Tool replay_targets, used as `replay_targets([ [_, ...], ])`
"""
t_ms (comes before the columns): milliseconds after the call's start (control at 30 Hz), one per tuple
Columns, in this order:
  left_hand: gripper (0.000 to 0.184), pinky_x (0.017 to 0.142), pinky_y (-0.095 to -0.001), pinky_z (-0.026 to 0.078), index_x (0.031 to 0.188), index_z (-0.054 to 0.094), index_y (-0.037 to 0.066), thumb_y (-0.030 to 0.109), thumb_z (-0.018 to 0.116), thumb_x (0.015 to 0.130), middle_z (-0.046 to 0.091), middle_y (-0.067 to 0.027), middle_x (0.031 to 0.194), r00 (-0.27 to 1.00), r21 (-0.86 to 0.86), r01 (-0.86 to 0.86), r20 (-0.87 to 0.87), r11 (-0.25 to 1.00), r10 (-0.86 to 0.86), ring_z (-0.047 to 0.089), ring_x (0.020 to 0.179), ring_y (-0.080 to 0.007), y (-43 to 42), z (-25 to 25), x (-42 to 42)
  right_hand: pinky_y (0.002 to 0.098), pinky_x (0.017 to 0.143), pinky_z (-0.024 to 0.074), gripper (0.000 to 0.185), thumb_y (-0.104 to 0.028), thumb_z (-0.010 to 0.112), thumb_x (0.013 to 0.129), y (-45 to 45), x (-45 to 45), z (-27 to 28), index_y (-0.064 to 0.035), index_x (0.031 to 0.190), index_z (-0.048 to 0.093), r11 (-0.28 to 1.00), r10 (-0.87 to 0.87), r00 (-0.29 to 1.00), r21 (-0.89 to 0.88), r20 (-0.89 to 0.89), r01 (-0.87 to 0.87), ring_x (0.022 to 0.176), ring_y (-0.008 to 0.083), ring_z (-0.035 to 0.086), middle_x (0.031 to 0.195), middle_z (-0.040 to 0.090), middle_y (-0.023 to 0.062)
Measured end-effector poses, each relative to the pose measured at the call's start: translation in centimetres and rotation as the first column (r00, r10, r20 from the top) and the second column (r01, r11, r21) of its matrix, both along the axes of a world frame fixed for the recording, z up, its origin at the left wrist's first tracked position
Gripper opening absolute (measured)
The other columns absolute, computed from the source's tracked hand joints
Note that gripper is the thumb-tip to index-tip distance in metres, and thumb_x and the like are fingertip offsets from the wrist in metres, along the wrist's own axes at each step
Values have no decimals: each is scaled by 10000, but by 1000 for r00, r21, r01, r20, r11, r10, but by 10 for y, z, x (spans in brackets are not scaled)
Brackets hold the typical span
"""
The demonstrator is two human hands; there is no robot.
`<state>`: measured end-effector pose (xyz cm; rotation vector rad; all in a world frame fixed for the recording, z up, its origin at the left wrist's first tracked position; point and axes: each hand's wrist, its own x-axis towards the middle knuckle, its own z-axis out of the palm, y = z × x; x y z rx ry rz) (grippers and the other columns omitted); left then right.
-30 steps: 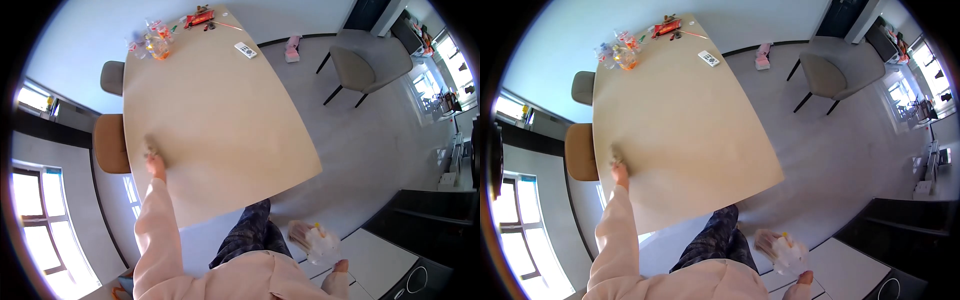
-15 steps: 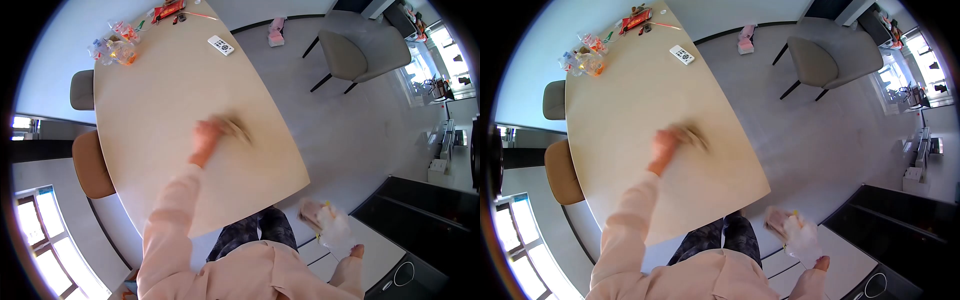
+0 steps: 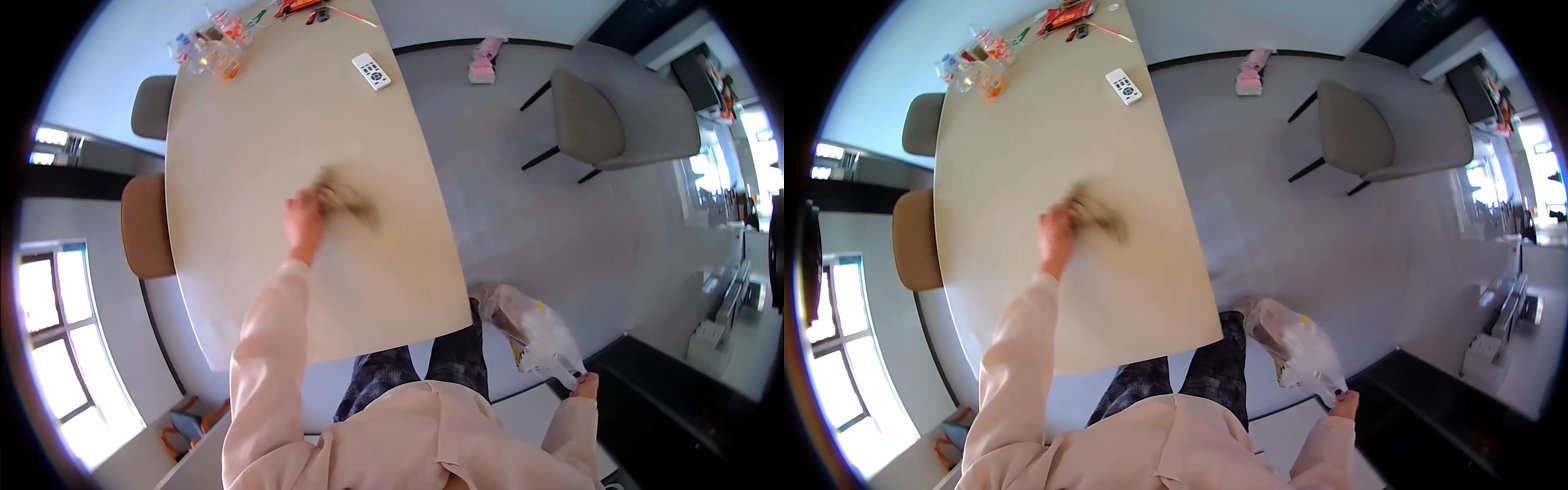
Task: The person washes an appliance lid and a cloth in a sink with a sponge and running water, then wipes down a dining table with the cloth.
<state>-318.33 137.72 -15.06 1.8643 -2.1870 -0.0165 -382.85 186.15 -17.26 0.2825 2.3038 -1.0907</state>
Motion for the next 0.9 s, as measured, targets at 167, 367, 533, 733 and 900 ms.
replay_targets([
  [167,364,888,-424,398,1004,627,144,-8,528,688,572,-61,1030,994,-183,-44,-110,982,24,495,973,-286,43,-25,-87,294,419,269,91,-206,393,801,-70,-38,-17,-149,738,426,990,27,998,-139,55,-19,528,122,351,609,392,-23],
  [367,217,886,-402,411,872,627,109,25,558,684,564,-91,1071,957,112,82,-285,990,-47,484,1003,-308,106,2,-126,311,426,300,110,-216,401,798,-138,-98,-41,-145,721,436,975,70,961,185,267,-122,517,121,358,587,405,-13],
  [533,287,875,-409,382,1020,588,72,77,521,740,548,-140,1048,676,-114,-737,-121,666,727,478,1002,-331,107,-14,-46,334,457,333,145,-199,396,808,-173,-131,-51,-105,726,470,943,332,937,-20,109,-332,547,158,410,619,457,22],
  [733,389,859,-447,386,950,628,134,-17,550,600,579,-66,913,927,-160,-141,-368,977,73,512,947,-290,97,-26,-194,345,508,370,152,-191,407,806,-226,-145,-35,-81,722,469,711,699,715,101,-5,-696,582,187,446,628,464,47],
  [900,249,894,-373,395,893,628,85,-17,558,677,557,-87,1016,808,-27,82,-584,996,-82,499,984,-267,82,-5,-220,352,489,372,180,-204,445,754,-300,-132,-26,-74,632,465,711,697,716,167,-42,-683,534,189,443,573,459,61],
])
